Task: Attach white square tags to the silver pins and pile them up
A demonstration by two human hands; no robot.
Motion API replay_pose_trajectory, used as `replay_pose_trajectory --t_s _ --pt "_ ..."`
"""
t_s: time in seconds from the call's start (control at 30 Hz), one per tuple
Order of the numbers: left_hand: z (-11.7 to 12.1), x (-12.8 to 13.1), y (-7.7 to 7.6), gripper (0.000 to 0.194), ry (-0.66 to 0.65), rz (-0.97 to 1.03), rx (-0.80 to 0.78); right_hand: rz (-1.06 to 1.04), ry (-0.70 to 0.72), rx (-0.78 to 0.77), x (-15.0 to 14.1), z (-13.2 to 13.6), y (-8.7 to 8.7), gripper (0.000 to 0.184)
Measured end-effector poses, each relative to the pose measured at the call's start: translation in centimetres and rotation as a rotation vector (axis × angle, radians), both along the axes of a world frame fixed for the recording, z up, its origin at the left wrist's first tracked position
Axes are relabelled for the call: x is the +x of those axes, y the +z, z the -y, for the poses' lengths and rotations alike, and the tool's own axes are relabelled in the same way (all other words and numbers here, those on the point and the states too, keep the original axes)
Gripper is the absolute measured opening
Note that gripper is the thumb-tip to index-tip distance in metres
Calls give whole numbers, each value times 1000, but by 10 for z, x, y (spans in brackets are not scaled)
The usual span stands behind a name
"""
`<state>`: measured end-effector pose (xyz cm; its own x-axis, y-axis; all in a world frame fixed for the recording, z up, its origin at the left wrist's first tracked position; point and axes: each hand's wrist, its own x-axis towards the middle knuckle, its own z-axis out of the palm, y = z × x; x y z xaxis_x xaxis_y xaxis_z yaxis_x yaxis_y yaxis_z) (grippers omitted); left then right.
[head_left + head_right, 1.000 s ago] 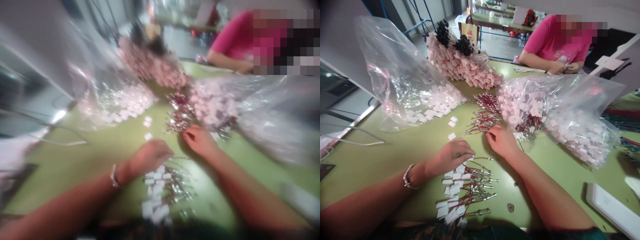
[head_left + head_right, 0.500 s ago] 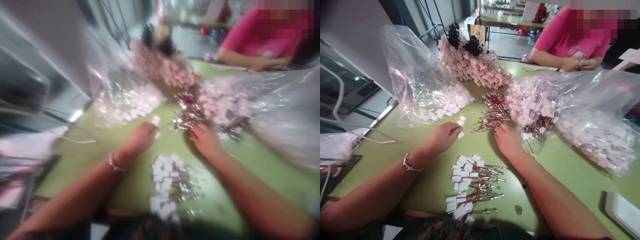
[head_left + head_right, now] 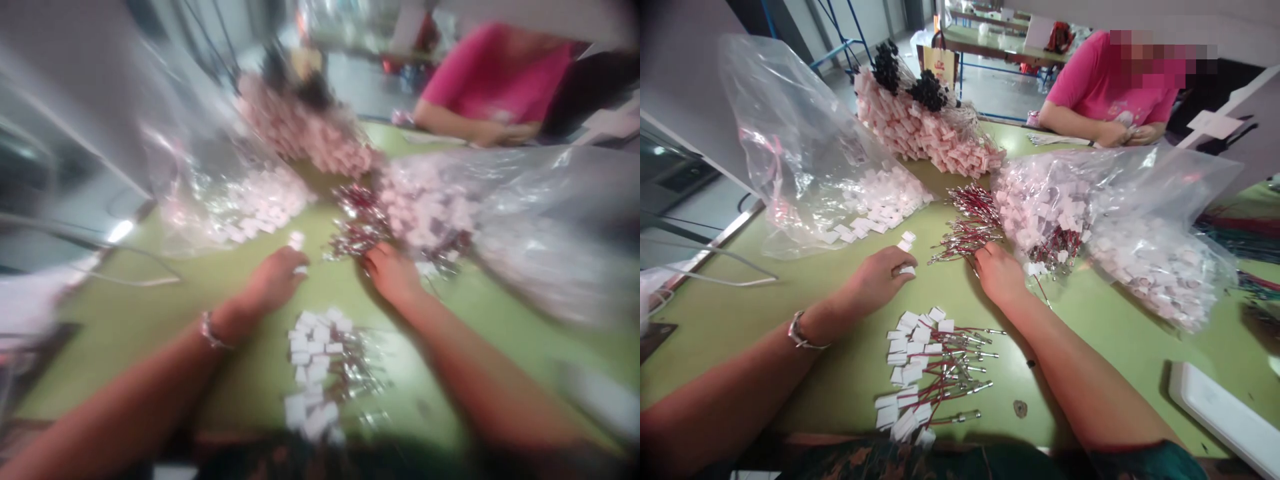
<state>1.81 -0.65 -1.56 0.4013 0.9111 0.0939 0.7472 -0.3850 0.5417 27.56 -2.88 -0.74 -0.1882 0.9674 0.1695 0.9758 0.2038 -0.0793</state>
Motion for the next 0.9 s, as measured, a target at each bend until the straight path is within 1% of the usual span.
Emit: replay_pose_trajectory --t_s 0.07,0.17,0.23,0.3,0.37,0.5,0.6,0.77,0.83,0.9 --pt "-1 -1 -1 30 2 83 -19 -17 22 4 -1 1 2 21" --pt "0 0 2 25 21 236 -107 -34 9 5 -2 3 5 22" --pt "1 1 6 24 88 349 -232 -15 -18 -13 -2 3 5 23" --pt "2 3 8 28 151 460 -380 13 -45 -37 -3 2 5 22" --pt "3 5 8 30 171 548 -479 37 -66 -59 -3 1 5 22" --pt "4 6 1 28 126 653 -545 79 -58 -103 -5 1 7 21" --pt "7 8 -2 29 99 736 -620 114 -36 -105 -8 3 9 19" --pt "13 15 7 32 163 874 -796 53 -42 -139 -12 7 14 19" --pt "13 16 9 40 161 907 -833 43 -48 -149 -12 8 14 19" --pt "12 17 10 45 152 906 -839 47 -53 -139 -11 8 11 18"
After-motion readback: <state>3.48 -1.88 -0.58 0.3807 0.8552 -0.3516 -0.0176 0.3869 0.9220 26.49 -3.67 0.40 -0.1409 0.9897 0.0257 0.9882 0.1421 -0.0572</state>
